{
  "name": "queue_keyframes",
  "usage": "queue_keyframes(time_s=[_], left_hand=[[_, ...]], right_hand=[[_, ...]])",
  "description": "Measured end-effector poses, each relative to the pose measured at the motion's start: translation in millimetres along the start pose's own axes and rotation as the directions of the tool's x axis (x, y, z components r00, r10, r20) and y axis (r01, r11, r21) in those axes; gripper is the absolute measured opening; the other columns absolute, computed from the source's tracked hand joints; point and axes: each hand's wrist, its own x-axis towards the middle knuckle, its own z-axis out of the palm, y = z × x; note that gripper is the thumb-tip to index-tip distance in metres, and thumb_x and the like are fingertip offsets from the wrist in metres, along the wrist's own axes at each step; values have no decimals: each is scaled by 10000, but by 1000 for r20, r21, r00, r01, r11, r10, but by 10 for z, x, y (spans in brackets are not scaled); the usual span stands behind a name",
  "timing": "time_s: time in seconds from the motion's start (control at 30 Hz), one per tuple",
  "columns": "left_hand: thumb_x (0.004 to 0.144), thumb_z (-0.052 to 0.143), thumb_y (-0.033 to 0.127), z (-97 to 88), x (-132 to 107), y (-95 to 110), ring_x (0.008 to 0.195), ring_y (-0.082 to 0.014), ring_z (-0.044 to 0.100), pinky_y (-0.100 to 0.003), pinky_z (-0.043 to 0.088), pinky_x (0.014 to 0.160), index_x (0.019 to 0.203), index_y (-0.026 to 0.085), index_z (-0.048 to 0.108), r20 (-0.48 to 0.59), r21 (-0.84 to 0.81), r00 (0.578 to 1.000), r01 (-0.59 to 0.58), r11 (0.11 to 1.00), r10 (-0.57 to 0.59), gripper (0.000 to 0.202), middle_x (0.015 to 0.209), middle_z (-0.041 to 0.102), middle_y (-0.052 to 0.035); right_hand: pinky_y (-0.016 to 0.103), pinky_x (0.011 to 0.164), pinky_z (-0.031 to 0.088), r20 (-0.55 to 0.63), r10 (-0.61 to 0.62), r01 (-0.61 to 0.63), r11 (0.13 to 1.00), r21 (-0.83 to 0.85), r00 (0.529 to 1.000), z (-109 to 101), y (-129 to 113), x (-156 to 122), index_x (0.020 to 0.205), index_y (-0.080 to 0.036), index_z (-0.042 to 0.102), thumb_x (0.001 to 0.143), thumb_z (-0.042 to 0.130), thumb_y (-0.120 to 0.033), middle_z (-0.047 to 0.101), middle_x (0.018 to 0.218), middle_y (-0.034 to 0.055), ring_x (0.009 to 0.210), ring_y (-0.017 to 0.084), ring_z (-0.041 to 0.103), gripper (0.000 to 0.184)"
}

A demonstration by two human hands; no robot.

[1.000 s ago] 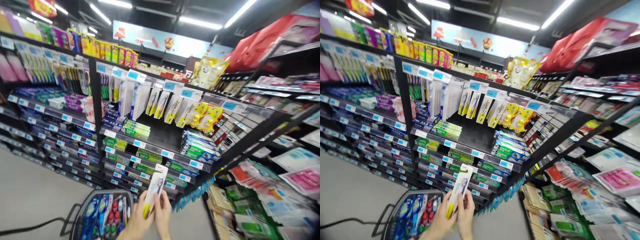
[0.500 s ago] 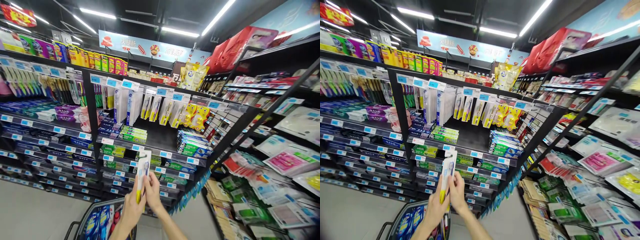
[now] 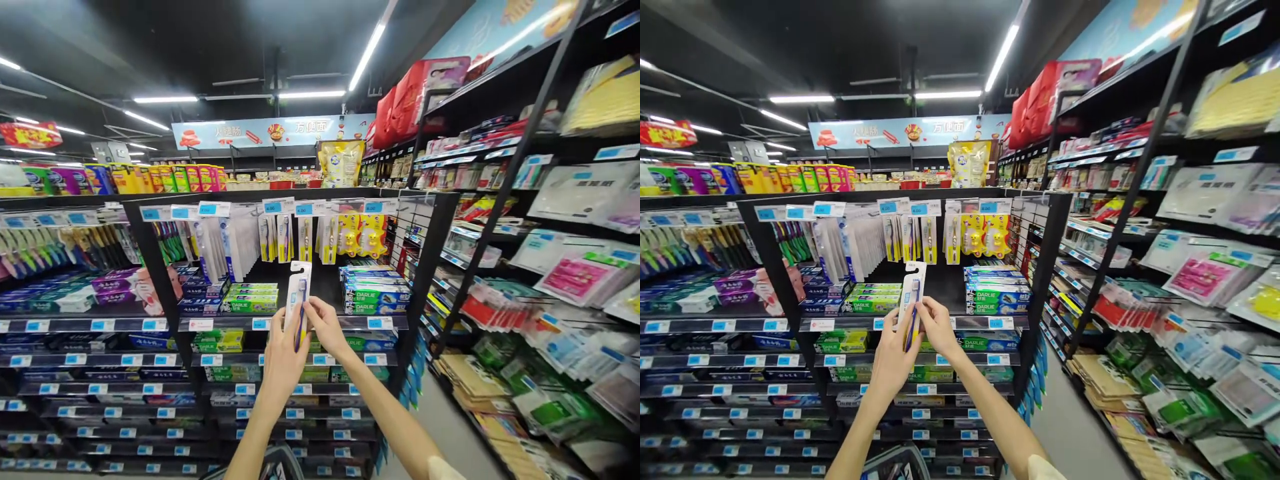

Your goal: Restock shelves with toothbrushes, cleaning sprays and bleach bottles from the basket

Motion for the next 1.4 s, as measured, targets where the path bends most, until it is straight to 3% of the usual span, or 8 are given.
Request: queue_keyframes(time_s=[0.23,0.4,0.57,0.9,1.07,1.17,1.33,1.4], left_hand=[[1064,449,282,133,602,64,1275,-309,629,-486,607,1004,1661,290,335,-158,-51,982,-109,993,100,608,1574,375,-187],[1048,495,304,-67,1077,103,1210,-338,660,-509,617,959,1648,274,372,-243,125,963,-85,989,113,614,1557,374,-197],[1058,476,324,-215,1388,48,1255,-388,645,-521,603,987,1653,193,359,-296,241,945,-69,968,141,621,1534,367,-235],[1041,474,334,-230,1688,-85,1093,-338,707,-500,613,964,1649,201,368,-201,317,975,-21,948,89,631,1496,382,-216],[1004,519,304,-140,1912,-162,1062,-333,716,-504,610,959,1679,230,295,-132,361,991,35,932,14,716,1518,361,-218],[984,543,307,-88,2093,-258,1032,-332,726,-504,618,940,1702,243,219,-56,431,997,67,900,-47,790,1527,353,-210],[915,654,225,63,2373,-392,1243,-389,655,-521,594,1036,1713,271,138,13,474,994,87,876,-106,952,1559,330,-198],[871,710,175,160,2469,-404,1280,-407,631,-535,590,1046,1711,253,139,14,469,990,120,875,-143,1019,1571,319,-219]], right_hand=[[353,956,597,89,-76,76,997,1,993,-92,-120,168,1458,-202,630,908,753,-487,749,1267,113,1080,234,721,631],[306,770,634,147,-20,25,999,-34,989,-160,-271,110,1537,-264,549,900,744,-452,496,1626,124,1056,213,720,692],[302,750,636,147,54,-54,999,-5,988,-266,-253,-76,1550,-321,513,934,714,-469,487,1633,133,1103,229,738,664],[303,757,622,188,231,-225,973,-53,954,-444,-32,-529,1506,-261,558,935,704,-580,590,1535,152,1086,229,746,670],[313,765,605,410,343,-300,939,-168,845,-560,-189,-782,1470,-215,612,1003,590,-611,696,1400,158,1015,237,766,613],[347,867,589,505,393,-128,868,-480,769,-627,-279,-965,1530,-240,590,1021,564,-516,710,1397,122,1081,265,752,579],[369,975,567,638,578,-46,758,-650,508,-784,-172,-1359,1579,-203,547,933,625,-495,716,1391,110,1185,324,732,712],[382,980,565,609,626,-109,736,-669,487,-888,-78,-1548,1601,-214,516,929,617,-520,707,1407,100,1213,332,715,746]])
